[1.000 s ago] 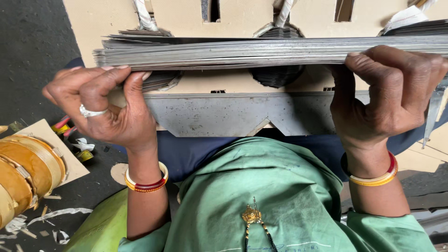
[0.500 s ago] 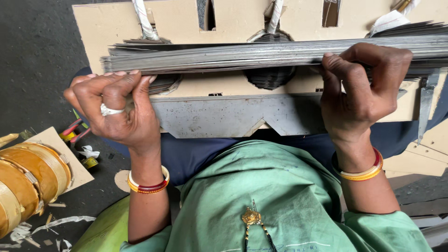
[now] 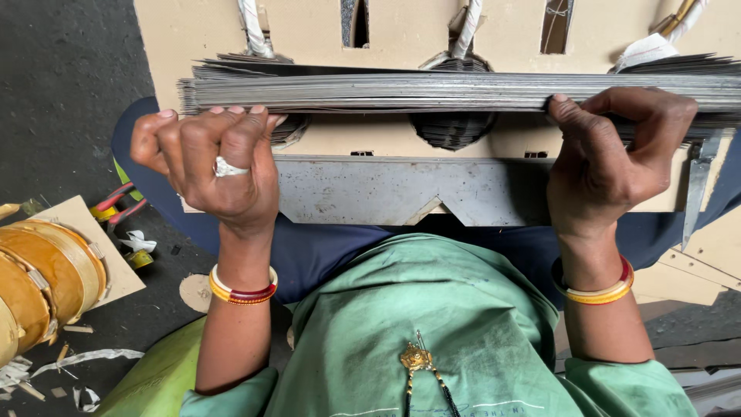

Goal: The person sits on the floor and repeatedly inserts thin metal strips into slots on a cardboard jig. They align the strips and press them into place, occasionally adjusting the stack. The task involves handling multiple metal strips and a cardboard fixture.

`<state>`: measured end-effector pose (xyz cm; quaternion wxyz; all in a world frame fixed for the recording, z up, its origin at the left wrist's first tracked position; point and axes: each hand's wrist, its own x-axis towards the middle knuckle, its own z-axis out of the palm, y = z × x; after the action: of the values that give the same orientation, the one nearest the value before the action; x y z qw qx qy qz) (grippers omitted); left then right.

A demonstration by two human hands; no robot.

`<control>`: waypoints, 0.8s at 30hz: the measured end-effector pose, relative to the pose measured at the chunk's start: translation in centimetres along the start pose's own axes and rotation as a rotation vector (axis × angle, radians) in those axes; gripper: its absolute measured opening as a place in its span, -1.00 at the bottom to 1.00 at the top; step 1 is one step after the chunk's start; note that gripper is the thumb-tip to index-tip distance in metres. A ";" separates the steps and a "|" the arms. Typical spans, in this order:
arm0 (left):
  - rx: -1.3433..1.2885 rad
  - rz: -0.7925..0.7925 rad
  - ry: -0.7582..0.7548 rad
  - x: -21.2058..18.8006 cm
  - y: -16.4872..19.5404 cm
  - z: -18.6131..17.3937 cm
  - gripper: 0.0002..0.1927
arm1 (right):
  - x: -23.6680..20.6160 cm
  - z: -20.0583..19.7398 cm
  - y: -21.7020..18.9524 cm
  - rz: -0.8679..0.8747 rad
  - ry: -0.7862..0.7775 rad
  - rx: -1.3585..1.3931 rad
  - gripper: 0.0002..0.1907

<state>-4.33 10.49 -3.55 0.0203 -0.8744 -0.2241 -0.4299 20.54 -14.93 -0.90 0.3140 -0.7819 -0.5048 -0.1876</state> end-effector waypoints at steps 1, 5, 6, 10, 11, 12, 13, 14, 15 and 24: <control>0.020 0.017 0.003 0.0 0.0 0.0 -0.81 | 0.1 0.0 0.2 -0.029 0.002 -0.028 -0.85; 0.070 0.115 -0.015 -0.2 -0.2 0.1 -0.84 | 0.3 0.2 0.8 -0.096 0.010 -0.027 -0.87; 0.080 0.122 -0.009 -0.2 -0.2 0.1 -0.84 | 0.4 0.2 0.9 -0.108 0.004 -0.027 -0.87; 0.116 0.166 -0.006 -0.4 -0.3 0.2 -0.87 | 0.7 -0.1 1.2 -0.177 -0.019 -0.088 -0.89; 0.126 0.180 -0.007 -0.5 -0.4 0.3 -0.86 | 0.8 -0.1 1.2 -0.190 -0.022 -0.104 -0.89; 0.142 0.183 -0.021 -0.6 -0.3 0.2 -0.86 | 0.8 -0.2 1.3 -0.202 -0.026 -0.120 -0.89; 0.157 0.186 -0.034 -0.8 -0.3 0.2 -0.85 | 0.8 -0.1 1.3 -0.218 -0.022 -0.124 -0.89; 0.173 0.192 -0.047 -0.9 -0.4 0.2 -0.85 | 0.9 -0.1 1.4 -0.232 -0.018 -0.126 -0.88; 0.186 0.206 -0.059 -1.0 -0.4 0.2 -0.85 | 0.9 0.0 1.4 -0.246 -0.013 -0.130 -0.88; 0.156 0.099 -0.117 0.3 2.3 -1.1 -0.79 | 1.4 -1.2 -0.7 -0.308 -0.055 -0.288 -0.77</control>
<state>-4.04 8.34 -2.25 0.0966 -0.9038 -0.2141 -0.3576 20.54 -14.63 1.06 0.1527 -0.7371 -0.5947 -0.2824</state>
